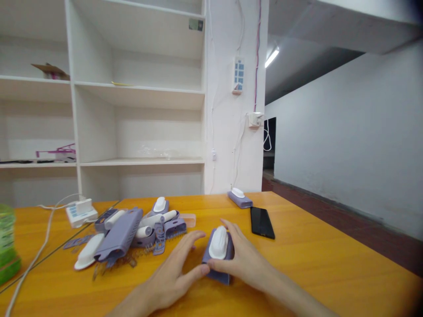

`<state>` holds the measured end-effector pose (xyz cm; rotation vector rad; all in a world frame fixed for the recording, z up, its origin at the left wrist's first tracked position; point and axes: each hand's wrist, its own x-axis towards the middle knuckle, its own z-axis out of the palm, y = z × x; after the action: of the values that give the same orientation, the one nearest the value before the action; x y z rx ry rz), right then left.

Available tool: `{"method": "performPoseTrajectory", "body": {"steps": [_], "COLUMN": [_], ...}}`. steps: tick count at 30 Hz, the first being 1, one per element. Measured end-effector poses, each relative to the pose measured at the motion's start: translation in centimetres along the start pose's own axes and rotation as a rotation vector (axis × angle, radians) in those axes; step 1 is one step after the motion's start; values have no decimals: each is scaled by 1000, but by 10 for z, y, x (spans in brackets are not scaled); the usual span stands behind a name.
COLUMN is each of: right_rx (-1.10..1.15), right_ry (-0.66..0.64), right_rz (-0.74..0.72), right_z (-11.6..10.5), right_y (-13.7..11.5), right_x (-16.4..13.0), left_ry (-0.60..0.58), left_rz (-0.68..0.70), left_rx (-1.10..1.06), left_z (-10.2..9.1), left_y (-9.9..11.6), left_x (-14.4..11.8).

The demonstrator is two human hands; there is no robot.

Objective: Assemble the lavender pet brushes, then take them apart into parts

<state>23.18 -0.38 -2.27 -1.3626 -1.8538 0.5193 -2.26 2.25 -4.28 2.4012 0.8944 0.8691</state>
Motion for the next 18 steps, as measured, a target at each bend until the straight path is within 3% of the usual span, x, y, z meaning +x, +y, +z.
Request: {"method": "performPoseTrajectory", "body": {"steps": [7,13,18], "right_rx": [264,258,208], "right_ry": [-188,-216,-251], "right_rz": [-61,-12,-23], "right_z": [1,3,3], "right_y": [5,-1,-1], "right_x": [6,1,2], "left_ry": [-114,-139,-100], "left_rz": [-33,-164,-144], "left_rx": [-88,-86,-222], "left_z": [-1,4,2], "left_y": [2,16,12], "left_x": [4,0,2]}}
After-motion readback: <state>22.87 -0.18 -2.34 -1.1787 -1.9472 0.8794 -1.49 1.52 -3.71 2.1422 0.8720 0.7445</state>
